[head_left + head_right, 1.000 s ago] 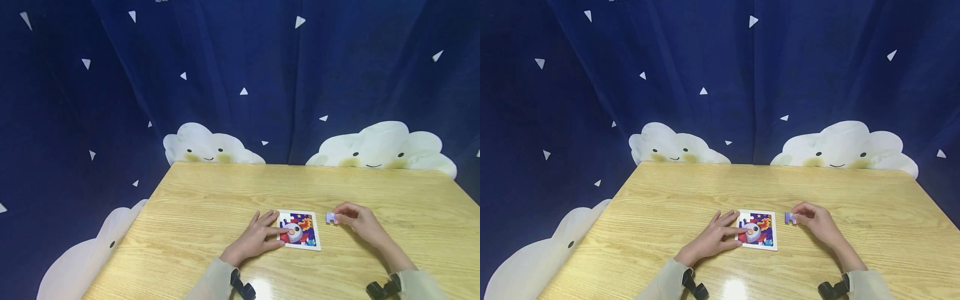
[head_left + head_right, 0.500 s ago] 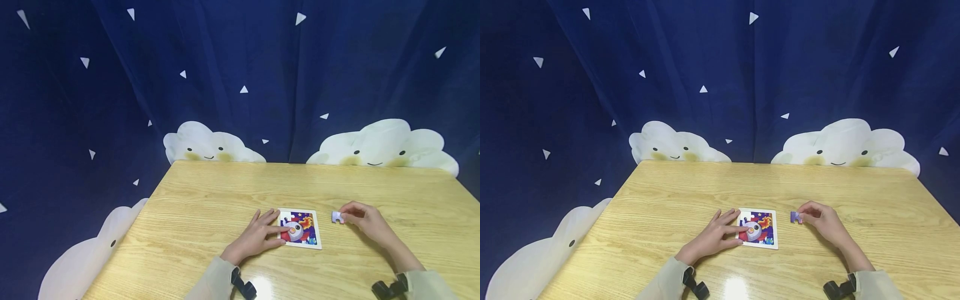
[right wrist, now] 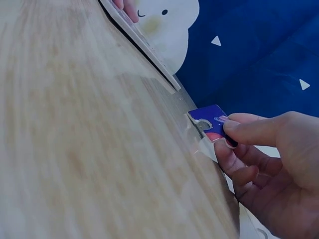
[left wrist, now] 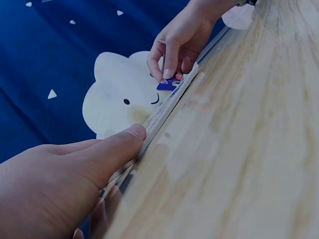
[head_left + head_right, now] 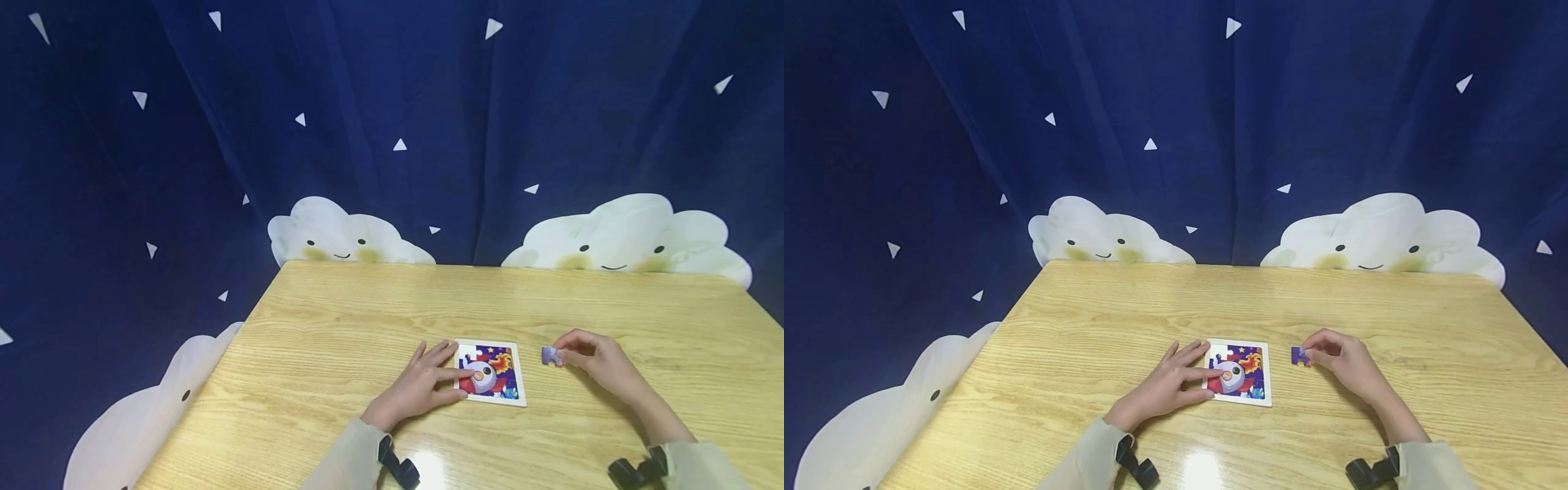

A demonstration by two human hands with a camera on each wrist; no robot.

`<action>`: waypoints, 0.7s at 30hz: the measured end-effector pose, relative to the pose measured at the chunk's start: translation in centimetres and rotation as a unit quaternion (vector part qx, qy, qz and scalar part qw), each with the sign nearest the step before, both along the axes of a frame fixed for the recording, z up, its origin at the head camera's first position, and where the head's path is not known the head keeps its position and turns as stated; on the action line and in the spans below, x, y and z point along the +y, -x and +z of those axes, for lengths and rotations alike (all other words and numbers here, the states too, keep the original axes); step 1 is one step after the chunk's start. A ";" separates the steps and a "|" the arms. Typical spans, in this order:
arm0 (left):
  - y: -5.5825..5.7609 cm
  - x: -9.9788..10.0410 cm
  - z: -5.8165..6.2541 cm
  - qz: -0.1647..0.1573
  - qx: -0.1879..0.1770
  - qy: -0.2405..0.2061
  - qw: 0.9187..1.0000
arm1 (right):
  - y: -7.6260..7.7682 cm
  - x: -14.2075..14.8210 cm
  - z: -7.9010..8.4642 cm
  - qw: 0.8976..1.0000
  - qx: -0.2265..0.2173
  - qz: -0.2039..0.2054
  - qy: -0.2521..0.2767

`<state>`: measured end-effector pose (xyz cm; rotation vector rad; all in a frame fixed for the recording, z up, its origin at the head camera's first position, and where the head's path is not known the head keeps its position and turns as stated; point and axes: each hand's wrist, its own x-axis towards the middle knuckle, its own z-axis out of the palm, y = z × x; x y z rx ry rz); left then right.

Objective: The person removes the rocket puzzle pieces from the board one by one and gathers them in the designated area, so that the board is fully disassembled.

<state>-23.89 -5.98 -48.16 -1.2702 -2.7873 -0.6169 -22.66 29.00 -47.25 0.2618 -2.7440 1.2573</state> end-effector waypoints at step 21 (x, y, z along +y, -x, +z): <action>0.0 -0.1 -0.1 0.004 -0.002 0.002 1.000 | 0.5 -0.4 -0.6 0.998 0.035 -0.022 -0.053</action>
